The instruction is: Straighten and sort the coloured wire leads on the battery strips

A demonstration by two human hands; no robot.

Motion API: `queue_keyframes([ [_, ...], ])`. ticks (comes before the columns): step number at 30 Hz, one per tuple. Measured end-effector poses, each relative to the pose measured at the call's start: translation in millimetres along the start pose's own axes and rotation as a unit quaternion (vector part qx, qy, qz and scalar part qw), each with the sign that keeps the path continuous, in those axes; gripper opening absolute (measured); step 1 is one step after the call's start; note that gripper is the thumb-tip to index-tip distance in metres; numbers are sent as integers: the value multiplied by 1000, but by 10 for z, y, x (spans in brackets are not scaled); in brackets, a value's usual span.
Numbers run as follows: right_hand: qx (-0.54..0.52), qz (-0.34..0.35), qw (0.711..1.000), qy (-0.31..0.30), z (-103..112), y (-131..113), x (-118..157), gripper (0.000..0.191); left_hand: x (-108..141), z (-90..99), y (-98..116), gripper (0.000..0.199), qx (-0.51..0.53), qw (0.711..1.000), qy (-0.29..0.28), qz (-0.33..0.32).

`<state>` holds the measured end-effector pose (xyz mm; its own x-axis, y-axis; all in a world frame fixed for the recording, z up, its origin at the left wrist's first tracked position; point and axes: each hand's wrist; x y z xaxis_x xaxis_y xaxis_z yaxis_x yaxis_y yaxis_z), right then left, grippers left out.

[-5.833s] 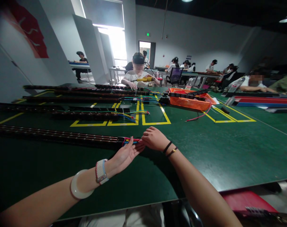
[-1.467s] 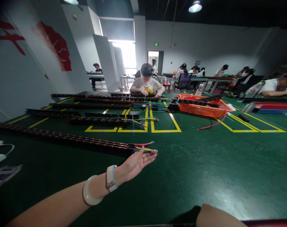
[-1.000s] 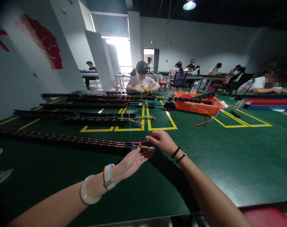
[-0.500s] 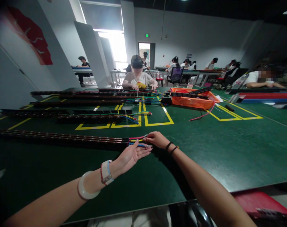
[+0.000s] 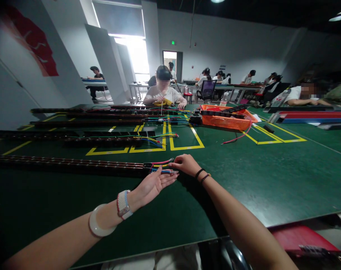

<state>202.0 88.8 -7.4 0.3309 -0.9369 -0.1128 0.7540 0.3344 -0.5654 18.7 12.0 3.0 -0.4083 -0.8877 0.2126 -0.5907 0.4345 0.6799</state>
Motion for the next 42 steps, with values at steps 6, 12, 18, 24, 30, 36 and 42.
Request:
queue_keyframes([
  [6, 83, 90, 991, 52, 217, -162, 180, 52, -17, 17, -17, 33, 4, 1000, 2, -8],
  [12, 145, 169, 975, -18, 135, -229, 261, 53, -38, 37, -34, 29, -8, 1000, 4, -19],
  [18, 177, 150, 972, 29, 67, -208, 224, 43, -22, 35, -49, 33, -27, 999, -19, -2],
  [24, 224, 111, 967, 52, 41, -246, 240, 41, 77, -37, -92, 36, -195, 977, -89, -2],
  [30, 269, 105, 956, 48, -43, -262, 260, 41, 127, -96, -81, 31, -239, 963, -120, -16],
  [36, 201, 93, 969, 108, 100, -234, 235, 45, 133, -81, -66, 31, -230, 964, -130, -24],
  [42, 102, 92, 980, 146, 57, -214, 173, 38, 131, -88, -69, 32, -247, 957, -148, -20],
])
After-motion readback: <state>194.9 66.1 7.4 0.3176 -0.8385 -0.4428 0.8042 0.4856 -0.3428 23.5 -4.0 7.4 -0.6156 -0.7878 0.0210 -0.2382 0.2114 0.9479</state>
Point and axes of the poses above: each hand's wrist, its own x-axis away from the middle knuckle, its own z-axis out of the back of the hand, y = z × x, and after that the axes turned 7 degrees about -z, right-handed
